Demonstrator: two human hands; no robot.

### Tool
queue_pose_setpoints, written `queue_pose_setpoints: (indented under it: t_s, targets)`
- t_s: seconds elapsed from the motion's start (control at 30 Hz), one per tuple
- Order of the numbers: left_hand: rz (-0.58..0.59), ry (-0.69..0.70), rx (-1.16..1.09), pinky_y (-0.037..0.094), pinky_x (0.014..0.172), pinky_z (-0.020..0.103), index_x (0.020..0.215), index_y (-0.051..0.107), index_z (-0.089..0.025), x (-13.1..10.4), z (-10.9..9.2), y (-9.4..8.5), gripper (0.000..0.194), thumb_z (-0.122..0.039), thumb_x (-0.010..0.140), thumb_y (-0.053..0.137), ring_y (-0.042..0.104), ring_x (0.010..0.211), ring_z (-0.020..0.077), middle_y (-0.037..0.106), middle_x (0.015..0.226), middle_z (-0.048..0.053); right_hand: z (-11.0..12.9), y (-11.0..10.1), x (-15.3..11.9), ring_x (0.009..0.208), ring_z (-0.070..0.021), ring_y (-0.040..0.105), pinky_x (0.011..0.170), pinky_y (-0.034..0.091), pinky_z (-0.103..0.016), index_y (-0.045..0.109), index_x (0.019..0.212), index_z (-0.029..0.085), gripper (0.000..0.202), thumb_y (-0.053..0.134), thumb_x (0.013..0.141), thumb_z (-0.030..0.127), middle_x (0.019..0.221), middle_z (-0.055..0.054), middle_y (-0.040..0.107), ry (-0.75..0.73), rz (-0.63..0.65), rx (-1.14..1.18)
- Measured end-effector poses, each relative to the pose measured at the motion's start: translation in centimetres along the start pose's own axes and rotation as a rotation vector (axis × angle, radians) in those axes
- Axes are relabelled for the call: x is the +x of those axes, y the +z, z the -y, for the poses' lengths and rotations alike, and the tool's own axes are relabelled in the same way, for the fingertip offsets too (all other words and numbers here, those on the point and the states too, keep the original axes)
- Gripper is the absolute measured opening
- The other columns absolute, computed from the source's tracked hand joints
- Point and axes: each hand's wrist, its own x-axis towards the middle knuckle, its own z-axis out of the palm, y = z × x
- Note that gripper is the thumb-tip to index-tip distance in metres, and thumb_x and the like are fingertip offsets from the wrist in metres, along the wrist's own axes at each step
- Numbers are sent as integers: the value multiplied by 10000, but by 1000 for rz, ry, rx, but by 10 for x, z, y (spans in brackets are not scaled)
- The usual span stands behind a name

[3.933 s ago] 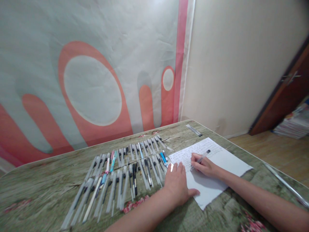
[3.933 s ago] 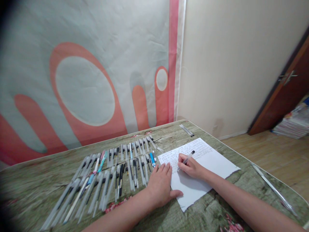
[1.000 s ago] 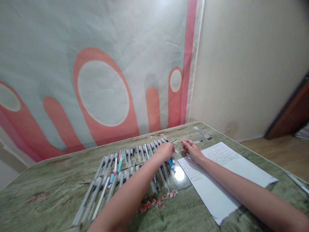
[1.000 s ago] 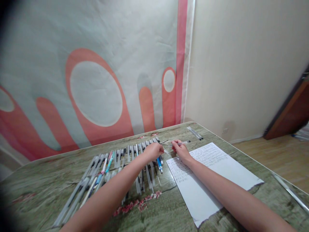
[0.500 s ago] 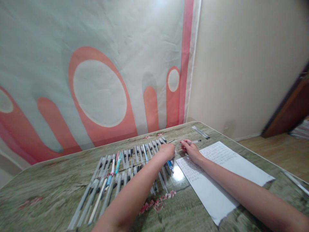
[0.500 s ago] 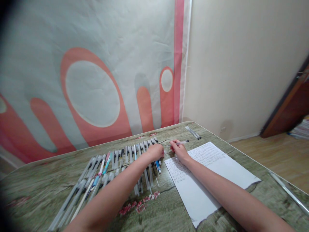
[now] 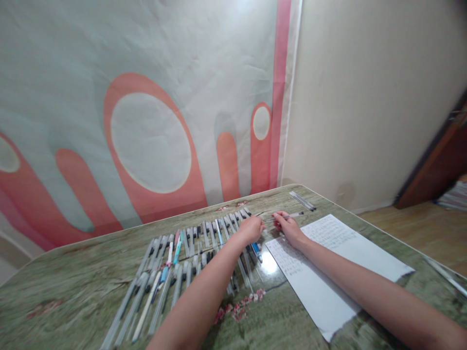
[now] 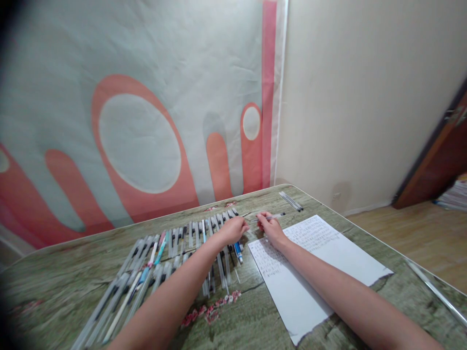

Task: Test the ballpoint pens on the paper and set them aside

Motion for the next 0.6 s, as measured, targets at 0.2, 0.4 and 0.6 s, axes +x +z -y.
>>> queue_pose_setpoints:
  t_s: [0.2, 0.4, 0.6]
  targets:
    - [-92, -43, -87, 396, 756, 282, 797, 641, -170, -4, 9, 14, 163, -248, 734, 512, 569, 844, 203, 637, 844, 100, 0, 0, -1, 485, -94, 450, 448, 320, -206, 536, 786, 185, 331, 554, 689, 500, 549, 34, 525, 10, -12, -10]
    - [-76, -81, -69, 396, 759, 293, 745, 660, -189, -4, 3, 14, 126, -242, 689, 561, 576, 833, 213, 643, 806, 92, 1, 0, -1, 480, -91, 448, 446, 321, -205, 538, 774, 181, 341, 560, 679, 508, 545, 34, 524, 12, -15, -10]
    - [-40, -124, -50, 408, 737, 321, 673, 634, -164, -3, -6, 14, 93, -235, 676, 574, 580, 800, 234, 639, 787, 115, 1, 0, -1, 482, -84, 443, 450, 323, -200, 541, 782, 180, 314, 549, 700, 482, 552, 34, 523, 1, -5, -12]
